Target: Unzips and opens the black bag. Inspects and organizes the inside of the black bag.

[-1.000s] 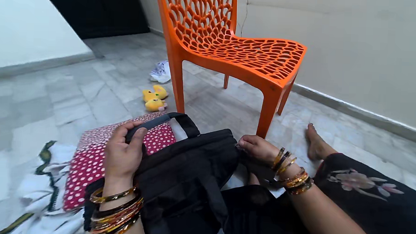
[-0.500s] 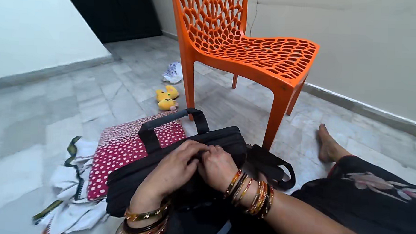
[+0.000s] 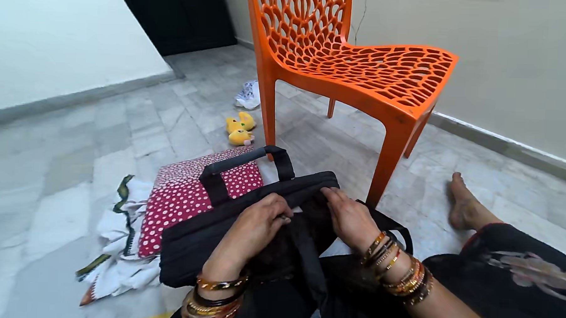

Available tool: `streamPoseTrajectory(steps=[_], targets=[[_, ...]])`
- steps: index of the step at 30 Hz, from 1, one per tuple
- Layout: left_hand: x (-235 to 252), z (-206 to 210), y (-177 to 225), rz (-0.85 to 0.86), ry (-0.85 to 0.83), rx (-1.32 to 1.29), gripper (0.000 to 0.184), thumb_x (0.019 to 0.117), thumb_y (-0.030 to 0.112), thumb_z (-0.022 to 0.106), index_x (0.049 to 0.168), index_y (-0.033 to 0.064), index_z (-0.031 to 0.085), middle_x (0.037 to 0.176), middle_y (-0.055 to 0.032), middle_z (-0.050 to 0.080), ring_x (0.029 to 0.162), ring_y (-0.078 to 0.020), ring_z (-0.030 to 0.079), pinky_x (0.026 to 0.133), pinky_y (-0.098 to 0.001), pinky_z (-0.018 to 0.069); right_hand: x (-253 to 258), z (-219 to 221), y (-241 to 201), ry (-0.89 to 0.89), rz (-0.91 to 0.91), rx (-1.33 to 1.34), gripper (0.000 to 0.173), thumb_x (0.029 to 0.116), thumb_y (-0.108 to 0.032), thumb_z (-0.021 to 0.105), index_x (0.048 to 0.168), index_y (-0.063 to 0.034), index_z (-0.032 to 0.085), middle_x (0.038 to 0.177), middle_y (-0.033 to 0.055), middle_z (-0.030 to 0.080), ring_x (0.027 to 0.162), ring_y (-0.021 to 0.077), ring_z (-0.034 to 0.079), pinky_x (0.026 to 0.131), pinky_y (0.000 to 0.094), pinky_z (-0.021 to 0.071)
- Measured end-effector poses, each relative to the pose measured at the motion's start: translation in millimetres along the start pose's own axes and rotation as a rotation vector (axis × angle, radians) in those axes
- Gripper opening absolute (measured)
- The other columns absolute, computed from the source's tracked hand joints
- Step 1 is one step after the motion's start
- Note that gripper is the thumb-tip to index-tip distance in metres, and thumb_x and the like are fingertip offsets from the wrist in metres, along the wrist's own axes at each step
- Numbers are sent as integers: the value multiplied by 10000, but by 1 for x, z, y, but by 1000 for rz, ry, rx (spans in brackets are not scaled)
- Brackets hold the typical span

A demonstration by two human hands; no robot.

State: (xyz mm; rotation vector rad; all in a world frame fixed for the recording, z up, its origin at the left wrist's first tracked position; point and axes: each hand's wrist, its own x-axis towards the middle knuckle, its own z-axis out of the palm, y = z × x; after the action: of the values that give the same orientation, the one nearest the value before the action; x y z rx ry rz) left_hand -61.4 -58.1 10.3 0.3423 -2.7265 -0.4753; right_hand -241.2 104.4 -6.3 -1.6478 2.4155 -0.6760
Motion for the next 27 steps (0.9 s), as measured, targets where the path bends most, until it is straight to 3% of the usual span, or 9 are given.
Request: streamPoseTrajectory(steps=[3, 6, 10, 15, 19, 23, 27], targets=[[-7, -12, -2, 3, -35, -97, 98, 903, 84, 715, 951, 117, 793, 1037, -15, 746, 1001, -142, 714, 911, -358, 591, 2, -10, 0, -126, 35, 30, 510, 1021, -37, 483, 1512, -174, 506, 1484, 88, 573, 1013, 336, 725, 807, 536, 585], [-10, -20, -1, 1, -69, -126, 97, 890, 83, 717, 930, 125, 794, 1028, 5, 751, 989, -113, 713, 903, -323, 591, 7, -25, -5, -353, 91, 54, 616, 1037, -198, 595, 1598, -202, 342, 1599, 76, 429, 1105, 334, 690, 909, 537, 559], [-22, -34, -7, -30, -108, -118, 94, 885, 77, 717, 916, 120, 793, 1025, -5, 755, 976, -135, 721, 894, -375, 597, 7, -29, 0, -445, 82, 5, 856, 974, -405, 697, 1653, -231, 206, 1686, 56, 290, 1332, 356, 549, 1033, 560, 480], [-72, -44, -37, -49, 23, -31, 166, 902, 199, 638, 908, 130, 788, 1026, -1, 762, 978, -160, 734, 875, -422, 610, 9, -27, 7, -475, 39, -34, 1037, 865, -517, 787, 1654, -193, 196, 1686, 85, 270, 1430, 370, 430, 1093, 575, 419], [-116, -74, -48, -163, 35, -37, 169, 909, 86, 628, 938, 15, 779, 1059, -136, 756, 1028, -280, 724, 936, -476, 572, 9, -24, 7, -498, 15, -45, 1169, 801, -553, 832, 1662, -165, 143, 1695, 116, 232, 1436, 378, 412, 1090, 577, 412], [-145, -95, -52, -241, 38, -36, 147, 928, 16, 635, 959, -45, 765, 1079, -211, 741, 1062, -320, 709, 958, -466, 556, 7, -21, 8, -486, -20, -26, 1179, 806, -534, 834, 1658, -123, 130, 1695, 152, 214, 1469, 369, 385, 1136, 556, 380], [-171, -100, -71, -307, 147, -72, 144, 912, 5, 634, 923, -81, 748, 1055, -213, 736, 1048, -229, 710, 953, -352, 564, 3, -21, 2, -435, -59, -7, 1071, 859, -463, 812, 1655, -146, 169, 1659, 194, 272, 1450, 380, 410, 1137, 562, 380]])
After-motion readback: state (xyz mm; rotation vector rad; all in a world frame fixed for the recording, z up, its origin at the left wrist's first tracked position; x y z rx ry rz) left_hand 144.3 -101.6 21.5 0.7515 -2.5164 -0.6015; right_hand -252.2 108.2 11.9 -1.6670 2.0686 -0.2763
